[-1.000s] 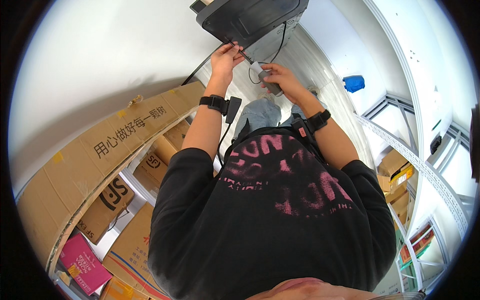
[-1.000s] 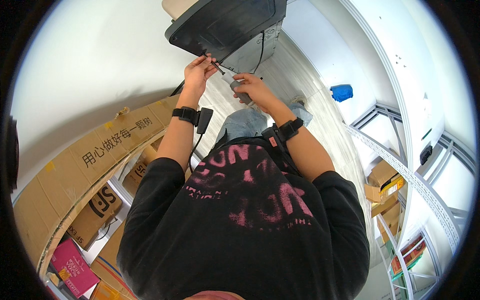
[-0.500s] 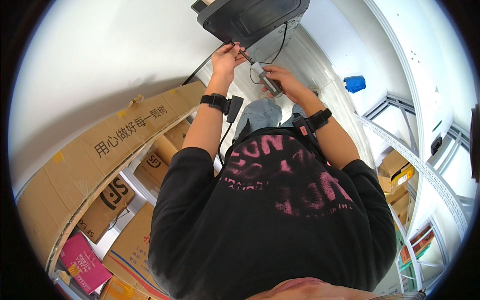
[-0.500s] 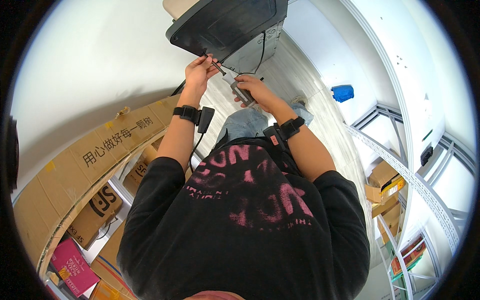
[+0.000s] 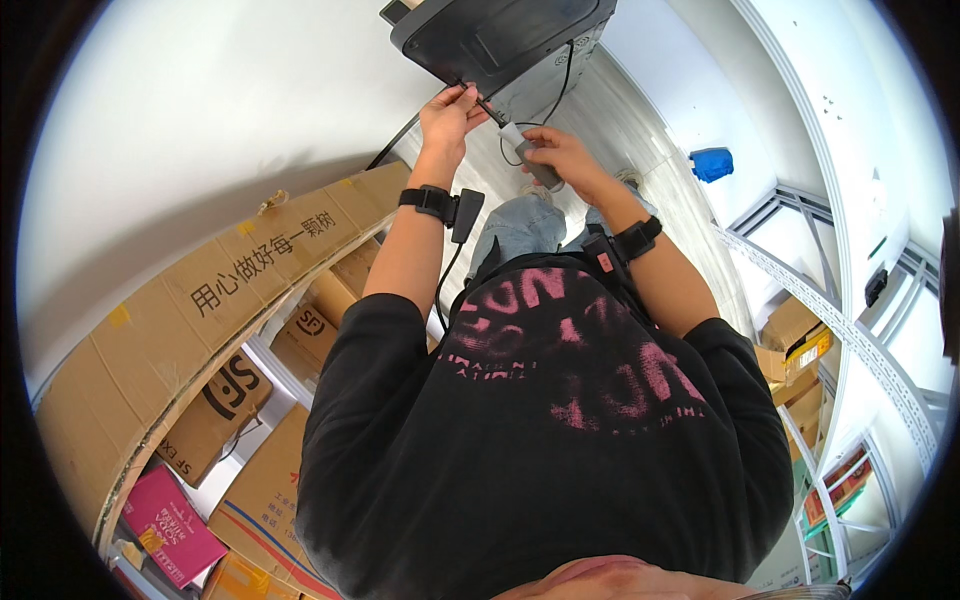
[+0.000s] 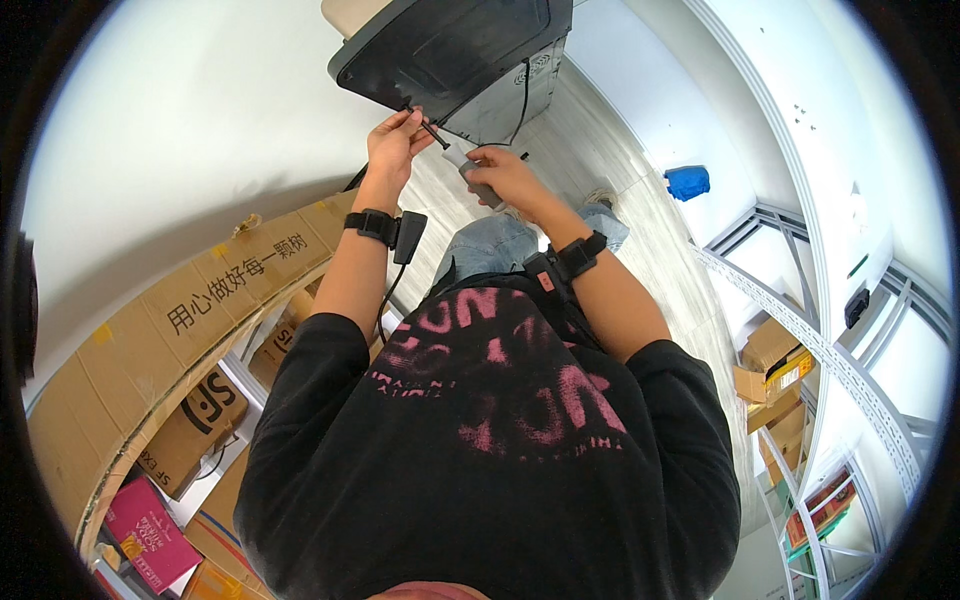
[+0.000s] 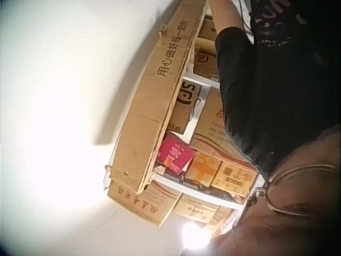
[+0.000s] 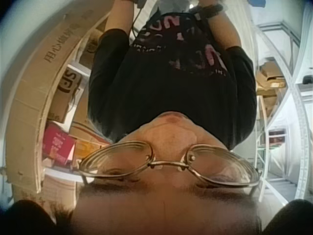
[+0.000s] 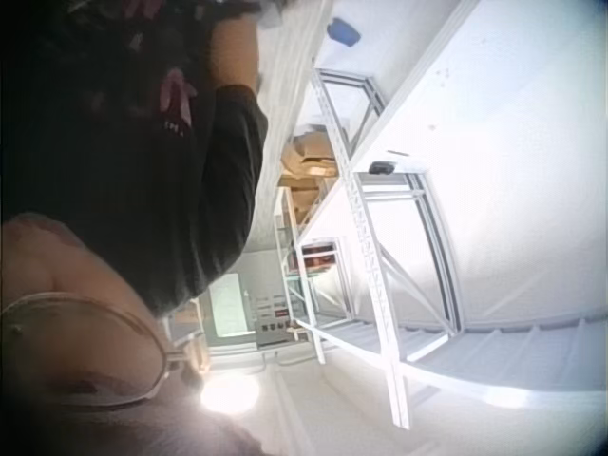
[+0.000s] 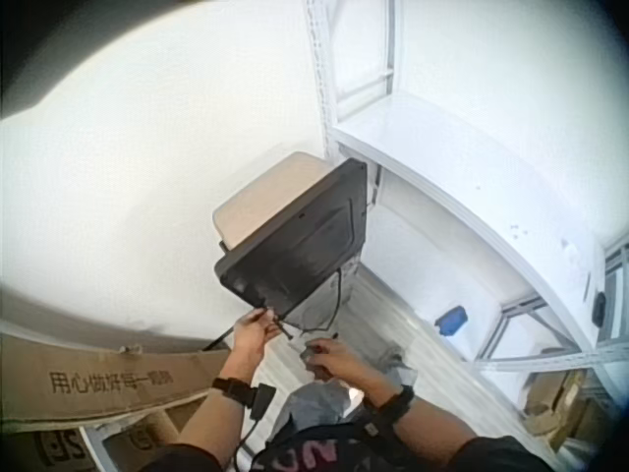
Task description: The person uses a screwdriver to remove screws from the back panel of a wall-mounted electronic device. They then detach the panel and continue to unscrew fasteners from the device's internal frame.
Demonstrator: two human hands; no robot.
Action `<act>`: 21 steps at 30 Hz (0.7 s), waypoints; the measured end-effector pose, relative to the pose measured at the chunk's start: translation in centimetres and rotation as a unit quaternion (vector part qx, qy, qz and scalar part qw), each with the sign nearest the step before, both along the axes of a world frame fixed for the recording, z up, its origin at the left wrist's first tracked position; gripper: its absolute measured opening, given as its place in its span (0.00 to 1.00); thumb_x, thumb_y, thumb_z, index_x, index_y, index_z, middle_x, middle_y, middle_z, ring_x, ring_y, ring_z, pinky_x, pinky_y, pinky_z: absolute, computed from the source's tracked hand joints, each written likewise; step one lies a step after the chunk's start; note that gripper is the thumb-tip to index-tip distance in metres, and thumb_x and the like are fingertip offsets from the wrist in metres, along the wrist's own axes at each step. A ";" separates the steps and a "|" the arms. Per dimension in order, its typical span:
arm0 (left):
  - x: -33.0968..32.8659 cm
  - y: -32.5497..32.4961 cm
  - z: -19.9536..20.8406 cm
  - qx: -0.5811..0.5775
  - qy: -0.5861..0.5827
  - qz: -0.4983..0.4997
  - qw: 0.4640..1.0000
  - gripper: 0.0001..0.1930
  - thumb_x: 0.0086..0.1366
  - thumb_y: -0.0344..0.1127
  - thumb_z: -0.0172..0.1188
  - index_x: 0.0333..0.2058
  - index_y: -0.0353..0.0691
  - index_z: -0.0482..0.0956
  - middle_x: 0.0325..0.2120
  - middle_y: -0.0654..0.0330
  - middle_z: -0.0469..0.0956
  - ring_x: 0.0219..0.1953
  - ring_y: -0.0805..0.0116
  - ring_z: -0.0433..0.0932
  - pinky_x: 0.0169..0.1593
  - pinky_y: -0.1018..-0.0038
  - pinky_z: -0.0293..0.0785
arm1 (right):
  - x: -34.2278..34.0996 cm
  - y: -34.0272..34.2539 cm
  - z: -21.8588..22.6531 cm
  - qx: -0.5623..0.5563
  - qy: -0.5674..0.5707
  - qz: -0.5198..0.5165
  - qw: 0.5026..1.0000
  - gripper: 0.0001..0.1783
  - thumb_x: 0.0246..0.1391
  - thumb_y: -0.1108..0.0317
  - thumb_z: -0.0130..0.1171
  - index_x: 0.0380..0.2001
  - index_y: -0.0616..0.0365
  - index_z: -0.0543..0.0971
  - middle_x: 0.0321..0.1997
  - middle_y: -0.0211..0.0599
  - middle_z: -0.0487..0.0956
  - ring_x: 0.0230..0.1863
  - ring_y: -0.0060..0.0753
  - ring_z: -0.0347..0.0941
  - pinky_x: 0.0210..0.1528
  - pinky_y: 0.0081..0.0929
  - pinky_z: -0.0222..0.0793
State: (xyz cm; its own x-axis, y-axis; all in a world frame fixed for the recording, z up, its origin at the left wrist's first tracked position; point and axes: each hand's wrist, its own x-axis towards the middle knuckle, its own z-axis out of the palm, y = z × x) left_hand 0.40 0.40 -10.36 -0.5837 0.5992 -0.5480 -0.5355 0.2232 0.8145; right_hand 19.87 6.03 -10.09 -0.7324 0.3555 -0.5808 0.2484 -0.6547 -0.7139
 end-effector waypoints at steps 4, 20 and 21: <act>0.0 0.0 0.0 0.008 -0.004 -0.009 1.000 0.08 0.63 0.26 0.55 0.40 0.31 0.73 0.31 0.55 0.76 0.32 0.63 0.80 0.37 0.72 0.80 | 0.4 0.2 -1.1 0.054 0.018 0.002 0.998 0.25 0.45 0.70 0.62 0.49 0.63 0.71 0.40 0.39 0.74 0.34 0.26 0.73 0.30 0.22 0.72; -0.1 -0.4 0.7 0.021 -0.030 -0.047 0.998 0.09 0.65 0.27 0.51 0.43 0.33 0.73 0.36 0.53 0.77 0.38 0.63 0.79 0.43 0.72 0.79 | 0.1 -0.6 -0.7 0.142 -0.007 0.024 0.990 0.29 0.41 0.76 0.63 0.50 0.64 0.69 0.38 0.38 0.75 0.29 0.24 0.71 0.29 0.22 0.68; -0.1 -0.5 0.6 0.019 -0.029 -0.047 0.998 0.09 0.65 0.27 0.51 0.43 0.33 0.73 0.36 0.53 0.78 0.38 0.63 0.79 0.42 0.72 0.79 | 0.1 -0.6 -0.5 0.140 -0.008 0.025 0.990 0.29 0.41 0.77 0.63 0.50 0.63 0.69 0.38 0.38 0.75 0.29 0.24 0.71 0.29 0.22 0.68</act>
